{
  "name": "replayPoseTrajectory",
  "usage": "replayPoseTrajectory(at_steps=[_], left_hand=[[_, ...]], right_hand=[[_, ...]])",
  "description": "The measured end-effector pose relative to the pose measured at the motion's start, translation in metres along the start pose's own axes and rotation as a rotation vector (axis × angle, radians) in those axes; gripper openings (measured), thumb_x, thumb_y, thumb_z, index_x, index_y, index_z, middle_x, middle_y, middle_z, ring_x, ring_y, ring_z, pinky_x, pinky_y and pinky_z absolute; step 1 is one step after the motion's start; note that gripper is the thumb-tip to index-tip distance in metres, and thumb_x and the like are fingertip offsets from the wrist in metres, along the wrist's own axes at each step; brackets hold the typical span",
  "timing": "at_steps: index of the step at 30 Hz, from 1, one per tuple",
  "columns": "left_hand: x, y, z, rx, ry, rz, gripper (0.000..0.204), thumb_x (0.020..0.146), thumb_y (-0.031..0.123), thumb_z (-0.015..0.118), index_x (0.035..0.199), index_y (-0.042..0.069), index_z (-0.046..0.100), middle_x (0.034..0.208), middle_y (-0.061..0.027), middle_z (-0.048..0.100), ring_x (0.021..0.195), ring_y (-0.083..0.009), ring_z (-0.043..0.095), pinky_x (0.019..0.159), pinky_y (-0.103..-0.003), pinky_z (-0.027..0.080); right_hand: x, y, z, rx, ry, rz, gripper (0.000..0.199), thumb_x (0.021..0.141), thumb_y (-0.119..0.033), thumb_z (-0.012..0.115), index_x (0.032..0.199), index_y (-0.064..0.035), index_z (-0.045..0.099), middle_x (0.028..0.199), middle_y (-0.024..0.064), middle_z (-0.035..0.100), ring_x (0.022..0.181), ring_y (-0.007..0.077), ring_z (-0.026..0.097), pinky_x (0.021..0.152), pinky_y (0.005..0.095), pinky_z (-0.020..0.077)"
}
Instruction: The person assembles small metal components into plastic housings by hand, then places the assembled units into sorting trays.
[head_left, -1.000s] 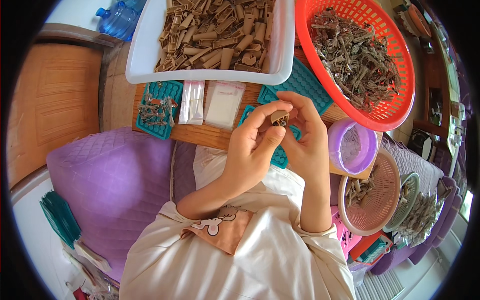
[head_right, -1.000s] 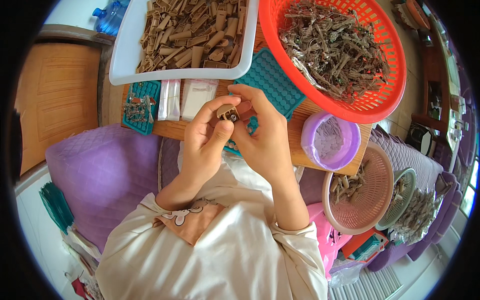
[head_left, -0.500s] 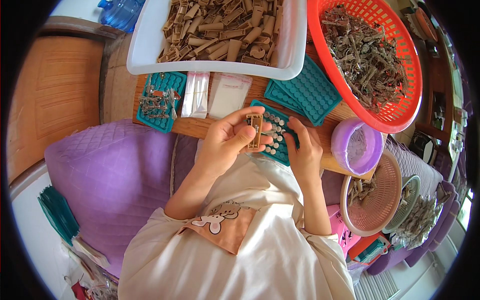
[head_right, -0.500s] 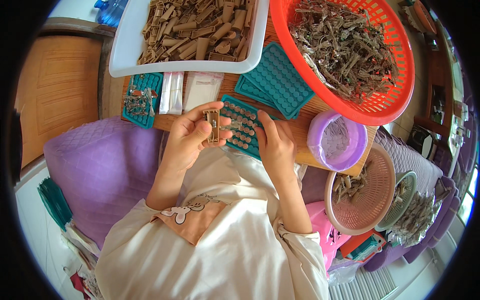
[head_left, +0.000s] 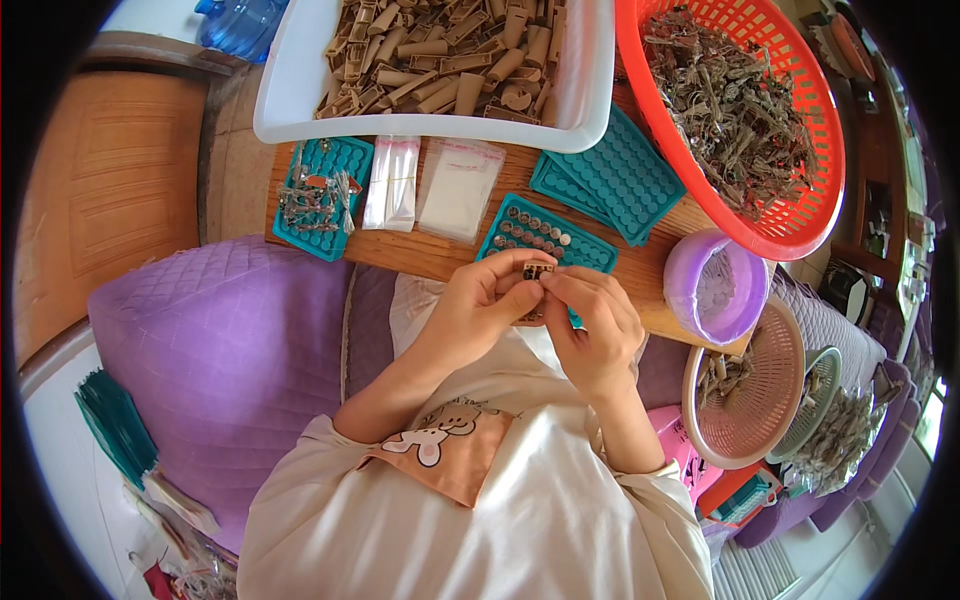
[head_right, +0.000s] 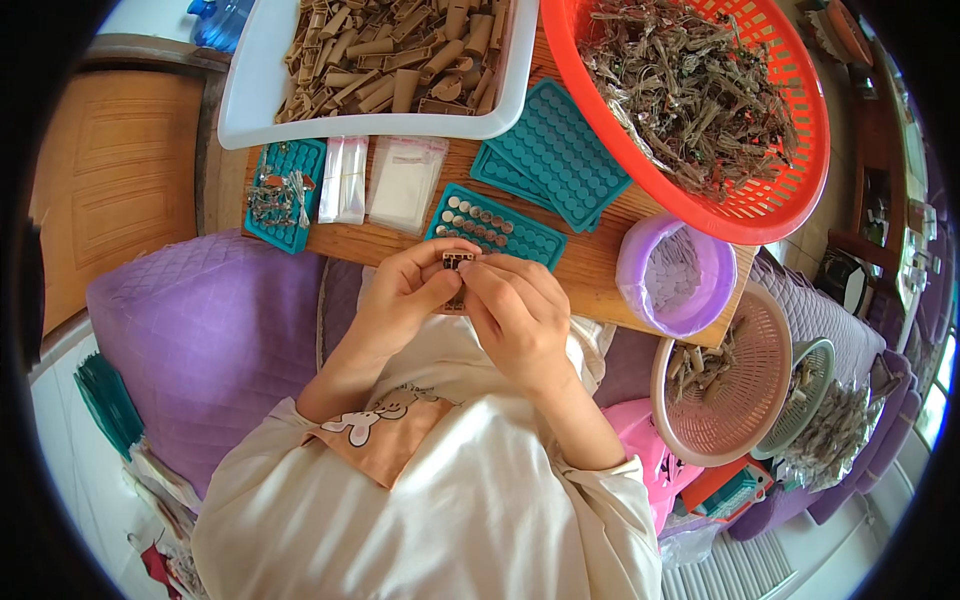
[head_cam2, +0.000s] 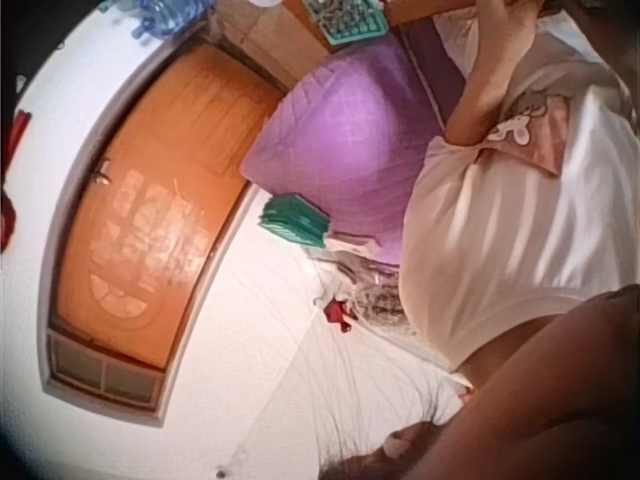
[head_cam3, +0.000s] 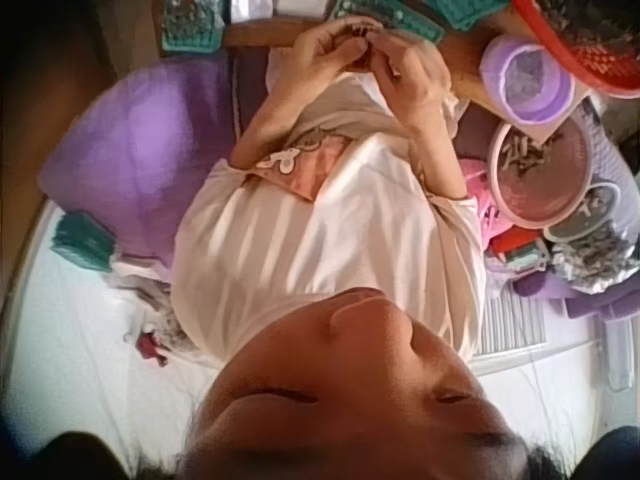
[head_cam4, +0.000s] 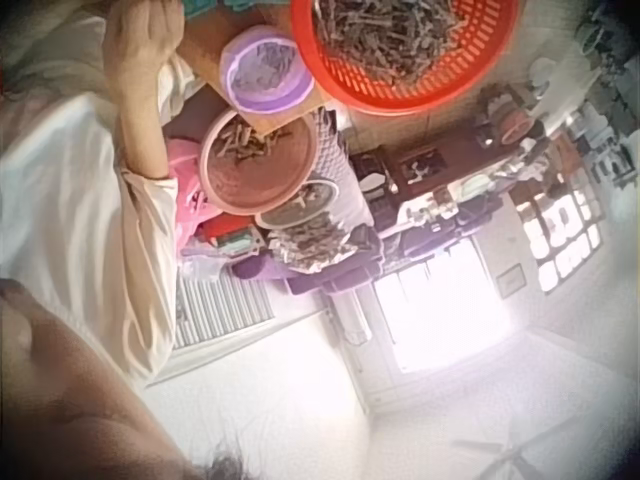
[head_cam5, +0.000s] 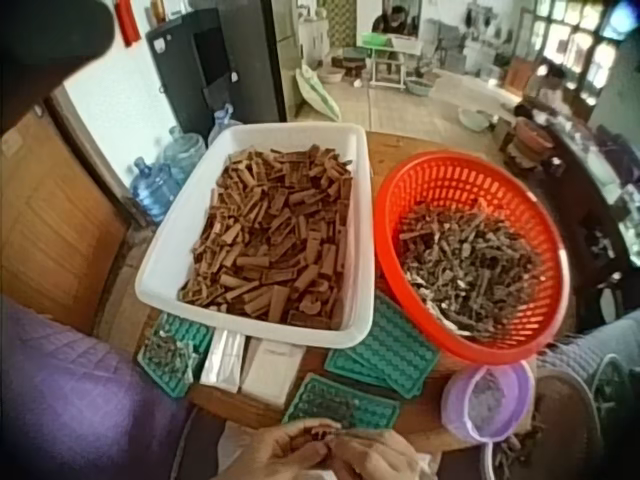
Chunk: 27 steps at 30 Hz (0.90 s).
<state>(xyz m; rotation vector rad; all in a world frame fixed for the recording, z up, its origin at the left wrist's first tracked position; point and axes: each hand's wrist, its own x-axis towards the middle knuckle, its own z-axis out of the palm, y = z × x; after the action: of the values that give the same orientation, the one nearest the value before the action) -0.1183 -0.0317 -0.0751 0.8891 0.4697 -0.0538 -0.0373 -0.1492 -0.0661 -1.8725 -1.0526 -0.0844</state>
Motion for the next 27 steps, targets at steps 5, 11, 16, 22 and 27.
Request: replayPoseTrajectory(at_steps=[5,11,16,22,27], left_hand=[[-0.005,0.005,-0.003,-0.007,0.067,-0.094,0.024,0.084,0.01,0.044,0.105,-0.002,0.045,0.089,-0.0097,0.057,0.076,-0.0148,0.058,0.066,-0.022,0.047],[-0.008,0.006,-0.005,0.016,0.046,-0.077,0.022,0.084,0.012,0.045,0.102,0.0,0.047,0.089,-0.0099,0.057,0.076,-0.0156,0.059,0.065,-0.021,0.047],[-0.01,0.006,-0.003,0.053,0.029,-0.069,0.026,0.083,0.014,0.046,0.105,-0.001,0.046,0.09,-0.0124,0.057,0.077,-0.0202,0.06,0.064,-0.024,0.049],[-0.013,0.009,0.009,0.061,-0.039,-0.128,0.025,0.085,0.009,0.044,0.108,-0.001,0.044,0.09,-0.0074,0.056,0.082,-0.0133,0.057,0.07,-0.022,0.046],[-0.007,-0.002,0.0,0.094,0.022,-0.084,0.025,0.085,0.009,0.044,0.107,-0.001,0.045,0.087,-0.0071,0.057,0.078,-0.0131,0.058,0.066,-0.023,0.047]], right_hand=[[-0.018,0.014,0.0,0.053,0.044,0.298,0.029,0.062,0.006,0.061,0.089,-0.0021,0.054,0.077,0.0095,0.059,0.071,0.023,0.057,0.061,0.0296,0.0455],[-0.035,0.032,0.017,-0.198,-0.044,0.3,0.023,0.064,0.001,0.062,0.085,-0.0035,0.055,0.076,0.0088,0.059,0.072,0.0237,0.056,0.061,0.0324,0.044],[-0.034,0.022,0.011,0.021,0.136,0.409,0.02,0.064,0.005,0.061,0.082,-0.0031,0.055,0.074,0.0084,0.06,0.067,0.0209,0.058,0.058,0.028,0.0457],[-0.016,-0.007,-0.001,0.058,0.149,0.046,0.024,0.062,0.012,0.061,0.082,0.0015,0.053,0.076,0.0118,0.06,0.066,0.0177,0.059,0.06,0.0239,0.047],[-0.01,-0.001,-0.004,-0.08,-0.11,-0.084,0.028,0.059,0.008,0.061,0.085,-0.0009,0.054,0.08,0.0088,0.06,0.077,0.0216,0.059,0.062,0.0287,0.0465]])
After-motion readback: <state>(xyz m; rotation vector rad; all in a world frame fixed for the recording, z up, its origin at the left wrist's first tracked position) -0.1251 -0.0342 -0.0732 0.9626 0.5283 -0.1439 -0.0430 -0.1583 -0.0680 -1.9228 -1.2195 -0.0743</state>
